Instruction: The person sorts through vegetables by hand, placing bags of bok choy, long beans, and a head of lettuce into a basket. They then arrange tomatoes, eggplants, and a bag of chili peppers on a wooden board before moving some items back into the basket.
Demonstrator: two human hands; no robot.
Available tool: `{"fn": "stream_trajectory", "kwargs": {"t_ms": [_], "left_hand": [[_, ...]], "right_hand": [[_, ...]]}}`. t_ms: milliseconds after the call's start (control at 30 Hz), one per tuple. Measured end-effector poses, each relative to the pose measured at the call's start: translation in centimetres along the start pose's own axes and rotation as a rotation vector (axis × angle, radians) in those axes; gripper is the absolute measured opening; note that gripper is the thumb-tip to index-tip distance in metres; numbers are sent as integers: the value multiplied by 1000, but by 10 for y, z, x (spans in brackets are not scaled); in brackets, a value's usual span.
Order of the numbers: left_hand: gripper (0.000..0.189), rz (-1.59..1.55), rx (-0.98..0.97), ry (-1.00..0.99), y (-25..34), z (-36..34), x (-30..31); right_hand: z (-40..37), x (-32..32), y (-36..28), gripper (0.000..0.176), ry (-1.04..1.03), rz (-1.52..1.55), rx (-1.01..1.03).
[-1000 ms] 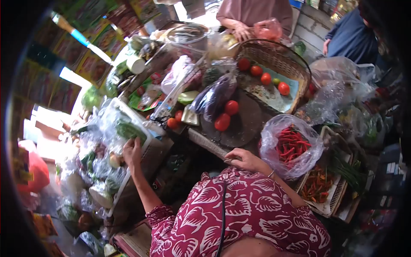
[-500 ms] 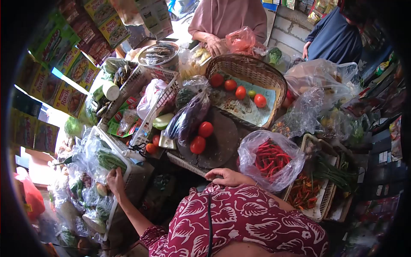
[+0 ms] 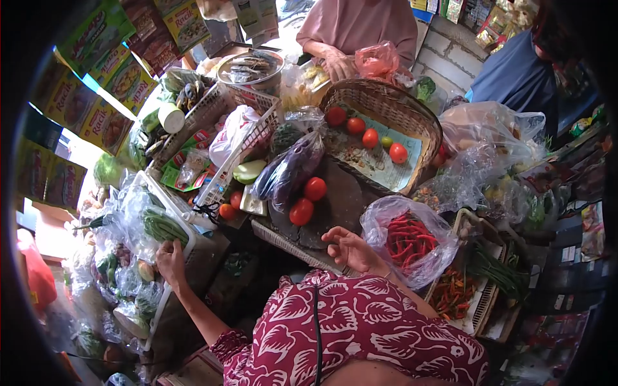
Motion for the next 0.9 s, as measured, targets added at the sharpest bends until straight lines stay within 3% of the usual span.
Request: {"fn": "stream_trajectory", "kwargs": {"t_ms": [67,200,267,300,333,400,467,533,600,667,767,833,900], "left_hand": [[35,6,9,-2,-3,1,-2],[34,12,-25,-7,-4,-2,-2],[33,-236,-143,213,3,-11,13],[33,-237,-198,452,7,-20,24],[33,-252,-210,437,6,-21,21],[38,-313,-168,215,-3,-15,8],[43,-194,-117,123,-2,-9,3],[47,-144,-28,63,-1,-5,2],[48,-193,-76,113,4,-5,1],[51,-279,-141,224,3,-10,5],[55,-196,-58,81,-12,0,-2],[58,-139,-5,-4,-12,2,-6],[58,-125,-2,8,-17,2,-8]], "right_hand": [[-2,-17,-5,30,-244,116,13],[-1,-15,-6,31,40,4,-28],[-3,-16,-7,30,47,-22,-16],[-2,-12,-5,29,-16,-13,-7],[-3,-13,-5,28,-79,-6,7],[-3,-18,-9,26,-149,72,56],[-5,-25,-9,24,-320,166,45],[-3,-19,-9,27,-271,148,60],[-3,-7,-5,30,35,71,-9],[-3,-13,-8,32,1,43,-10],[0,-15,-6,30,-69,-2,-1],[-3,-22,-6,30,-265,62,15],[-2,-18,-6,30,-192,64,13]]}}
Point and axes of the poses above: each hand's wrist, its own z-axis towards the middle knuckle, its own x-axis out of the back of the hand, y = z × x, the point moved 7 cm from there along z, towards the middle knuckle, and after that the axes turned 1 degree about x, right-handed, at the moved point
